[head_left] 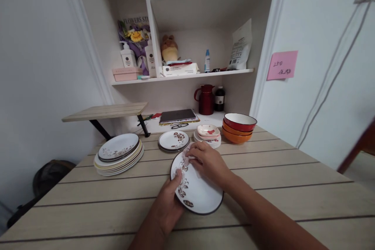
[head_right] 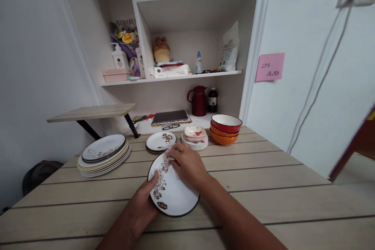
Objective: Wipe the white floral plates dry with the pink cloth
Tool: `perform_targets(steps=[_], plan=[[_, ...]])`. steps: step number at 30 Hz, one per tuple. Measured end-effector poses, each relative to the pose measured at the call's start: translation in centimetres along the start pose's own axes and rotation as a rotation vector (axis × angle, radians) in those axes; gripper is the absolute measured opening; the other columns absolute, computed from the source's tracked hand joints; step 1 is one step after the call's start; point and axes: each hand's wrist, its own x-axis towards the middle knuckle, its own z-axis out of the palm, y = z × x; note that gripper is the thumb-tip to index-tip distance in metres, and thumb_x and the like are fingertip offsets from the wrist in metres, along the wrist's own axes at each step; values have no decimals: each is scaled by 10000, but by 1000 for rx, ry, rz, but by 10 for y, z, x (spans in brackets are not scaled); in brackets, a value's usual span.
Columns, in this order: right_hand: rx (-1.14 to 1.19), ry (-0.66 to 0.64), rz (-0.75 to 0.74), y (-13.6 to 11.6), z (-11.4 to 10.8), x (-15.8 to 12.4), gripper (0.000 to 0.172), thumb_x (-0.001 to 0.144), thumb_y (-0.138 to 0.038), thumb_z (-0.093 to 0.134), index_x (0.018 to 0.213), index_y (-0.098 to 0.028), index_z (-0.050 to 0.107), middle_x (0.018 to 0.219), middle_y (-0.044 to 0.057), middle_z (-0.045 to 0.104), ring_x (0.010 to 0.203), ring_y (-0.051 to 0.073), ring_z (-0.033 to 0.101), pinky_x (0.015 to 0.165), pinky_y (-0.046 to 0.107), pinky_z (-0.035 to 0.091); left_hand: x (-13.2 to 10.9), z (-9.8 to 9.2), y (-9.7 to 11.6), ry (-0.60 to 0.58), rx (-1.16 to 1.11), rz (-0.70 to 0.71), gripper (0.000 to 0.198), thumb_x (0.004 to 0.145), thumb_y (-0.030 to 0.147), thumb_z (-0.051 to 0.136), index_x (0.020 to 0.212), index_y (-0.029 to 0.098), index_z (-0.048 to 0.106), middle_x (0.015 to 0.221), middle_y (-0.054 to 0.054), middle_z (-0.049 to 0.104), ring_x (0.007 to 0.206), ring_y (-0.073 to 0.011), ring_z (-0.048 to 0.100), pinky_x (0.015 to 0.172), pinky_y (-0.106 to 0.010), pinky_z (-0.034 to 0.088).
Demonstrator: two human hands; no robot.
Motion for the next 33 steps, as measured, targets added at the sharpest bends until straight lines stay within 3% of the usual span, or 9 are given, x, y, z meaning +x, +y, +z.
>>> perform_targets(steps=[4, 9, 17, 23, 29, 33], plan=[[-56, -58, 104, 8, -3, -2, 261, 828, -204, 574, 1057, -278, 672, 1151, 33, 632, 1058, 222, 560, 832, 327, 457, -1, 1, 7, 45, -4, 63, 457, 925, 247, 514, 1366, 134, 480, 1184, -141, 669, 1185, -269, 573, 1106, -455, 327], [-54, -127, 156, 13, -7, -3, 224, 817, -218, 574, 992, -275, 702, 1080, 39, 657, 966, 198, 601, 785, 297, 452, 2, -11, 15, 25, -67, 187, 441, 946, 209, 463, 1384, 163, 465, 1207, -133, 653, 1145, -252, 603, 1113, -438, 332], [-61, -302, -6, -3, -10, -2, 193, 764, -190, 587, 918, -216, 701, 972, 46, 679, 866, 188, 607, 703, 275, 421, 5, -13, 17, 98, -69, 260, 438, 941, 236, 483, 1368, 137, 483, 1241, -161, 624, 1171, -265, 583, 1112, -450, 332], [85, -403, -98, -24, -15, -7, 196, 732, -183, 639, 897, -257, 714, 942, 19, 699, 881, 186, 622, 719, 270, 418, 4, -13, 20, 40, -120, 209, 436, 952, 222, 449, 1380, 142, 466, 1227, -141, 635, 1183, -264, 572, 1101, -453, 348], [64, -411, 54, -16, -15, -8, 195, 693, -209, 671, 862, -285, 731, 875, 11, 719, 808, 193, 640, 621, 262, 389, 6, -18, 16, -16, -131, 166, 463, 954, 288, 445, 1396, 150, 445, 1227, -141, 627, 1196, -269, 558, 1118, -454, 316], [-69, -318, 194, -6, -12, -5, 152, 705, -215, 654, 822, -283, 722, 910, 4, 708, 768, 181, 632, 570, 253, 346, 7, -19, 14, 40, -102, 150, 484, 946, 284, 467, 1407, 141, 427, 1200, -142, 641, 1165, -264, 583, 1129, -443, 295]])
